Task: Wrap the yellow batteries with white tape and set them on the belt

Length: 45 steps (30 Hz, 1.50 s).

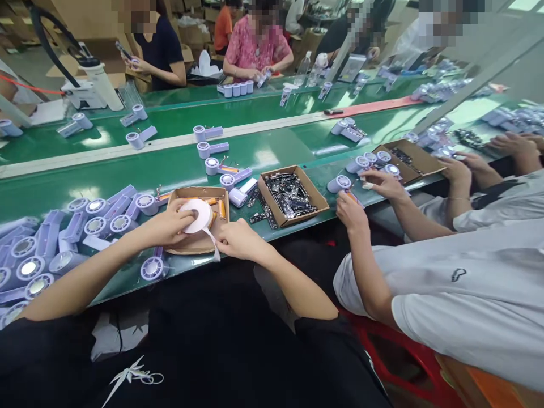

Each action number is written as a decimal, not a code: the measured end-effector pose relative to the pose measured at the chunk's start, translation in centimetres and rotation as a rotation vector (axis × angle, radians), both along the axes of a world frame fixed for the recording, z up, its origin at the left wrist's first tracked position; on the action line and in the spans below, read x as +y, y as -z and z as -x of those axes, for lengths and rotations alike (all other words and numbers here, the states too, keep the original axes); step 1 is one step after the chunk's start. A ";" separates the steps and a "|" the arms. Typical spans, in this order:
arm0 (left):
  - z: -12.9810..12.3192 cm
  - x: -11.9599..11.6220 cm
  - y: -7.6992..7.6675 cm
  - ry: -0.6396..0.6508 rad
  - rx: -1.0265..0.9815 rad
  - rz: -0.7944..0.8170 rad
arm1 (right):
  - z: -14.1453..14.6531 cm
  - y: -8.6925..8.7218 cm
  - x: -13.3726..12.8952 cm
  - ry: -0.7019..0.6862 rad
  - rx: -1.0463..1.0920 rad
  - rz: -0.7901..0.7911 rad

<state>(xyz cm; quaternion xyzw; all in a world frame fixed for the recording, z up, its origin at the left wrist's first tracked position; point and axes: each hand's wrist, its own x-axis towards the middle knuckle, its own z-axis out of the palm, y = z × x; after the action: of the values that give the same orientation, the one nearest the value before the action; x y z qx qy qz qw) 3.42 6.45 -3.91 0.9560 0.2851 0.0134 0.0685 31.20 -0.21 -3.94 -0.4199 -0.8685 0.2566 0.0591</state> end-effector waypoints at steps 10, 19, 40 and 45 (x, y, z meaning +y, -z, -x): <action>3.9 -2.1 -3.5 -0.249 -0.183 -0.230 | 3.6 -0.4 2.1 -0.055 0.372 0.187; 7.8 -0.7 -3.4 -0.393 -0.238 -0.184 | 4.7 -1.0 8.2 0.114 -0.268 0.017; 5.9 -2.5 -0.2 -0.238 -0.202 -0.106 | 3.7 4.5 10.3 0.016 0.236 0.147; 5.1 -2.5 -0.3 -0.222 -0.211 -0.091 | 2.5 4.8 9.3 0.340 1.058 0.206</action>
<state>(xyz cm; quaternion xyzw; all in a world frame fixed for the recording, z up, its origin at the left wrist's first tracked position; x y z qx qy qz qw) -1.64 3.99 -3.57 0.9140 0.3792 0.1341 0.0529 28.69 9.12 -8.70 -0.3720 -0.6112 0.5023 0.4856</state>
